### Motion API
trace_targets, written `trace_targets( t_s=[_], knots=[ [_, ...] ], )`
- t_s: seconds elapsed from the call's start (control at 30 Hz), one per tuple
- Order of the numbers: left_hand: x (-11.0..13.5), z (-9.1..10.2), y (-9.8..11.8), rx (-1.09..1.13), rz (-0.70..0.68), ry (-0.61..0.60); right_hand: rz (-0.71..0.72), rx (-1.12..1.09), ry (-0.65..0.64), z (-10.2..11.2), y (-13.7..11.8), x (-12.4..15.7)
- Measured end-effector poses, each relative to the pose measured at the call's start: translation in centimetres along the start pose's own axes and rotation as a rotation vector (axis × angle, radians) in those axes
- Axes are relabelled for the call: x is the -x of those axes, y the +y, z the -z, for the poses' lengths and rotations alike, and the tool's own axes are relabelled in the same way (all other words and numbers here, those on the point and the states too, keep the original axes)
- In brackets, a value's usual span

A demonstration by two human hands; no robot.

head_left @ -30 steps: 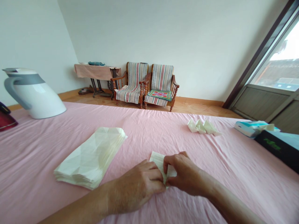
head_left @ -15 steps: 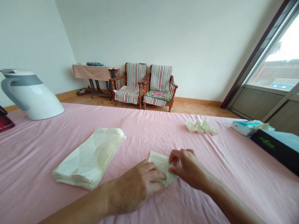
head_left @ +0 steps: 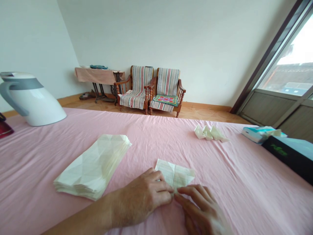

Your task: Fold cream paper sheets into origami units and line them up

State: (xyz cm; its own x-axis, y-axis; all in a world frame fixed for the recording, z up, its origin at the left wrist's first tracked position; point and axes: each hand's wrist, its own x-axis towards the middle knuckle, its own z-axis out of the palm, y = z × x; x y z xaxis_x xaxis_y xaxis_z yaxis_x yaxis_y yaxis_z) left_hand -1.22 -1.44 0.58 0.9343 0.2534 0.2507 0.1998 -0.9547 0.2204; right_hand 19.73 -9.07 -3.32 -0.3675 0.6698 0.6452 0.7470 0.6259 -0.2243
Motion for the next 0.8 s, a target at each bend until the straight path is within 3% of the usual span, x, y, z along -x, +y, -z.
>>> trace_targets(
  t_s=[0.47, 0.8],
  knots=[
    [0.0, -0.1, 0.1, -0.029, 0.02, -0.059, 0.024, 0.203, -0.019, -0.6, 0.1, 0.5],
    [0.0, 0.1, 0.0, -0.011, 0.006, -0.034, 0.046, 0.349, -0.05, 0.6, 0.8, 0.7]
  ],
)
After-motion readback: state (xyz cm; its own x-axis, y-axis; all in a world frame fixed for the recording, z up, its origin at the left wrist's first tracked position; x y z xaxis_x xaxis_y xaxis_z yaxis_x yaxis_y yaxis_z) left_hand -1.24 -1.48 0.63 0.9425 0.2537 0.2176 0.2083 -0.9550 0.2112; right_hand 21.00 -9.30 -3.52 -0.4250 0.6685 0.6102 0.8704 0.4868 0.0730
